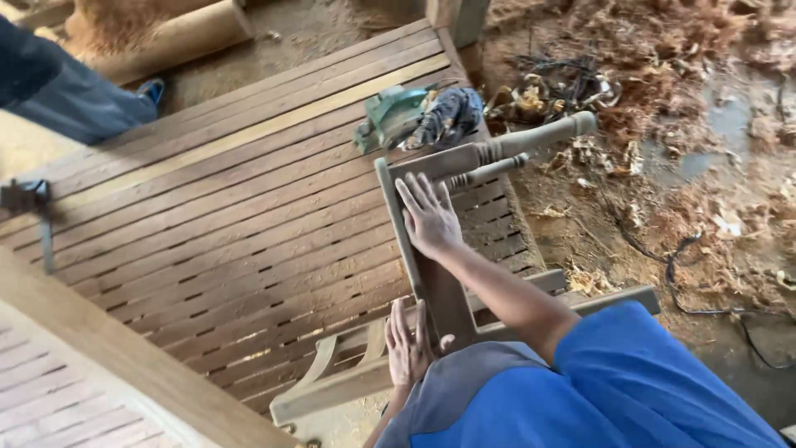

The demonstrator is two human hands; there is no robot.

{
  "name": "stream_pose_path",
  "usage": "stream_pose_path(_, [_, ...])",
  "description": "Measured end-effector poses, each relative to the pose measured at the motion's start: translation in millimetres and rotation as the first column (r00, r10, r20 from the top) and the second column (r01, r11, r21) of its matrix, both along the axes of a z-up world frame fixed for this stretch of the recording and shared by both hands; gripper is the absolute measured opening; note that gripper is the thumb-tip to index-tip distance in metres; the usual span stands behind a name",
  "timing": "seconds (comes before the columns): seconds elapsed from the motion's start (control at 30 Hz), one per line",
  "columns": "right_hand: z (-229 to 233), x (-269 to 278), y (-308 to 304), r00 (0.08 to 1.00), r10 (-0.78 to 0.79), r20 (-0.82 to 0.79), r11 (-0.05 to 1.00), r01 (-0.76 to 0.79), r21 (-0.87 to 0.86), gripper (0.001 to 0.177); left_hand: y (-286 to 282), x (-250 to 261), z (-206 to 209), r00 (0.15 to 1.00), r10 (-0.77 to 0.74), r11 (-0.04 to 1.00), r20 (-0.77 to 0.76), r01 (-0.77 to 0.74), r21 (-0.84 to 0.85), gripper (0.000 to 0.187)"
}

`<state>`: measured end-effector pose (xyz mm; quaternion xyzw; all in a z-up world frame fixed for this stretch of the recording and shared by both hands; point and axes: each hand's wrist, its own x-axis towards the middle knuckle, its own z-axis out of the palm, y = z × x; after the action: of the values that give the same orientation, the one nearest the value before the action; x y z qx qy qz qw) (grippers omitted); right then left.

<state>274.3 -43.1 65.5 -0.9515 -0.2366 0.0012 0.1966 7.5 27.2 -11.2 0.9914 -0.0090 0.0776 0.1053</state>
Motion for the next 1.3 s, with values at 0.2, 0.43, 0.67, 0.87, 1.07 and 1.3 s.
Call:
stream_pose_path(0.2, [10.6,58.9,0.2,0.967,-0.144,-0.210,0.981,0.111,-0.162,0.063,-0.3,2.4,2.9,1.000,0.013,0.999,0.010,-0.014,0.053,0.090])
stream_pose_path(0.43, [-22.8,88.0,-18.9,0.977,-0.211,0.040,0.975,0.213,-0.057,0.055,-1.7,2.5,1.3,0.997,0.078,0.993,-0.012,-0.076,0.095,0.088])
stream_pose_path(0.67, [21.9,4.5,-20.4,0.972,0.069,-0.224,0.981,-0.026,0.193,0.047,-4.5,11.0,-4.4,0.990,0.079,0.986,0.118,-0.095,0.135,0.090])
stream_pose_path(0.87, [-23.5,-19.1,-24.7,0.992,0.125,0.031,0.981,-0.119,-0.151,0.062,-3.4,1.3,-1.4,0.995,0.082,0.988,0.065,-0.090,0.128,0.093])
stream_pose_path(1.07, [-12.9,-44.1,-37.2,0.993,0.102,-0.054,0.976,-0.110,-0.186,0.068,-4.9,9.9,2.8,0.990,0.086,0.988,0.115,-0.100,0.121,0.088])
stream_pose_path(1.3, [-27.7,-83.1,-56.7,0.995,0.070,0.066,0.995,-0.065,-0.071,0.065,-5.4,5.8,0.7,0.987,0.088,0.994,0.131,-0.096,0.057,0.090])
